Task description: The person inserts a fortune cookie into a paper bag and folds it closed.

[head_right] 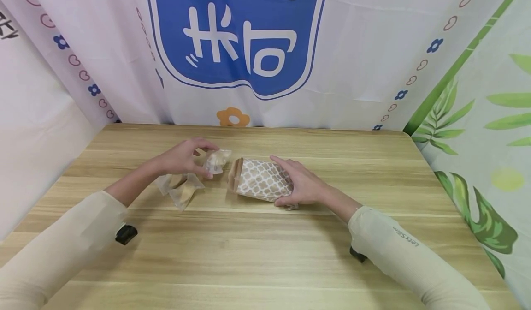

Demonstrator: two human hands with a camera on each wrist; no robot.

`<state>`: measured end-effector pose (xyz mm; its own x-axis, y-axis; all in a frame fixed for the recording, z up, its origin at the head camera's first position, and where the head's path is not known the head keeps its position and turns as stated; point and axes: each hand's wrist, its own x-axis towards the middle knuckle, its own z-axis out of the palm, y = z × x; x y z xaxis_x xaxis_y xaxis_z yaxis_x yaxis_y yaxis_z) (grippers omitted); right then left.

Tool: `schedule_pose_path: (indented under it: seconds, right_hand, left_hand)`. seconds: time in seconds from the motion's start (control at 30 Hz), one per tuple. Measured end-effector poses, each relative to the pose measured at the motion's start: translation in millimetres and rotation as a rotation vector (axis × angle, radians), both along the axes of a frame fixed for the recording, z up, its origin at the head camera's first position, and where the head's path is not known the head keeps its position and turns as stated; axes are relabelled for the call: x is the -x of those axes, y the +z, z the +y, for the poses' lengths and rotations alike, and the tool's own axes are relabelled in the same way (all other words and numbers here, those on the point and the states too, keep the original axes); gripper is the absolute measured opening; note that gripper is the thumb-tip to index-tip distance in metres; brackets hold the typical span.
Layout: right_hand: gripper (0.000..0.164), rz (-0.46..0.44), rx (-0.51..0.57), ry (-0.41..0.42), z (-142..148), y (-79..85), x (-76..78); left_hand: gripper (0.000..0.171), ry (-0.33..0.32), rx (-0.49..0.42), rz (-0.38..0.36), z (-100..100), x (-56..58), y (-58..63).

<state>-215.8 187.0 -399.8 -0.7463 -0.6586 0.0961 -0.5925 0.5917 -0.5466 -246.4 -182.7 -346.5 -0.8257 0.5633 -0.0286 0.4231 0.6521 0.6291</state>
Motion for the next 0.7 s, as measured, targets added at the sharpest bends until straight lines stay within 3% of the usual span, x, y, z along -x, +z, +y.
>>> schedule_pose_path:
  seconds: [0.7]
  right_hand:
    - [0.114,0.034,0.014,0.01,0.0,-3.8,1.5]
  left_hand:
    - [0.071,-0.083,-0.071,0.018,3.8,-13.7,12.4]
